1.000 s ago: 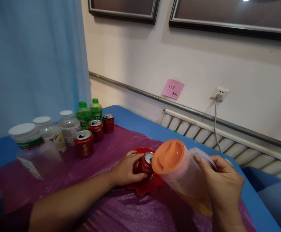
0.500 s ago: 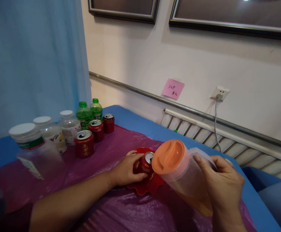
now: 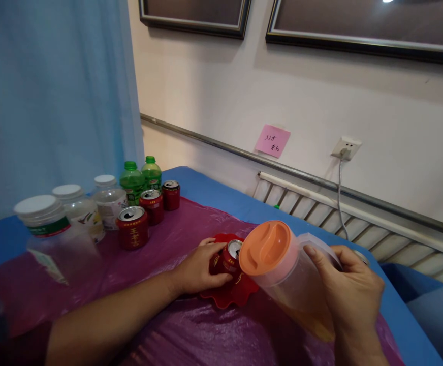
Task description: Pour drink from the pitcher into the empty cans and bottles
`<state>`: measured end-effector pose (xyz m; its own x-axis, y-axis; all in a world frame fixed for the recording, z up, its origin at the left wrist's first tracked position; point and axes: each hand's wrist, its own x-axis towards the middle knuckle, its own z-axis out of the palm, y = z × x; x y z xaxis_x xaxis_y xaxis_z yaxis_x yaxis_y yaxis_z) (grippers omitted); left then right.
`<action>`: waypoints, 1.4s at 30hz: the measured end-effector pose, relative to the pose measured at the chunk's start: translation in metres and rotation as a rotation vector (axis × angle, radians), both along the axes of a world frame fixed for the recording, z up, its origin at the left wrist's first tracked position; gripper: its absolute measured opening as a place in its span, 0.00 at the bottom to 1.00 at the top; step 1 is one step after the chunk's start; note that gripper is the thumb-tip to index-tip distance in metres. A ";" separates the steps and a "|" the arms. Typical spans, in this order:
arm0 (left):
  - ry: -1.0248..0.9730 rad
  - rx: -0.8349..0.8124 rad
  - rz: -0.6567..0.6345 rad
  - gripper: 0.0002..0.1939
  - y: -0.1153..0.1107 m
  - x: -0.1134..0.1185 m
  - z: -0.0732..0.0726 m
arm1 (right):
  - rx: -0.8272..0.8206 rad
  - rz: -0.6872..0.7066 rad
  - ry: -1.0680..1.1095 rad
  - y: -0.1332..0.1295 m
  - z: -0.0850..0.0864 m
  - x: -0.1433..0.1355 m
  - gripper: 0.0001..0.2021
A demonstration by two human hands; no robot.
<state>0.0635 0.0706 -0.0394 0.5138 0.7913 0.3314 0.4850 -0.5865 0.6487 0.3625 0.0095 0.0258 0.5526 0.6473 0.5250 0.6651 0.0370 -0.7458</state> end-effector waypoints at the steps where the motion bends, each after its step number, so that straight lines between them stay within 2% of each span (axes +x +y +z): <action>1: 0.001 -0.004 0.000 0.26 0.000 0.000 0.000 | -0.012 -0.004 0.028 0.000 0.001 -0.001 0.25; 6: -0.018 -0.030 -0.026 0.26 -0.001 0.000 0.002 | -0.060 -0.024 0.098 0.001 0.004 -0.006 0.24; 12: -0.030 -0.051 0.008 0.28 0.000 -0.003 0.003 | -0.096 -0.014 0.140 0.002 0.005 -0.010 0.24; 25: -0.014 -0.059 0.024 0.32 0.001 -0.005 0.005 | -0.075 0.036 0.145 0.005 0.012 -0.019 0.24; 32: -0.018 -0.070 0.015 0.27 -0.001 -0.005 0.008 | -0.065 0.049 0.160 0.003 0.014 -0.024 0.24; 37: -0.035 -0.067 0.014 0.30 0.000 -0.005 0.006 | -0.071 0.046 0.130 0.003 0.014 -0.023 0.24; 42: -0.035 -0.062 0.018 0.29 -0.001 -0.005 0.007 | -0.087 0.043 0.153 0.003 0.013 -0.022 0.23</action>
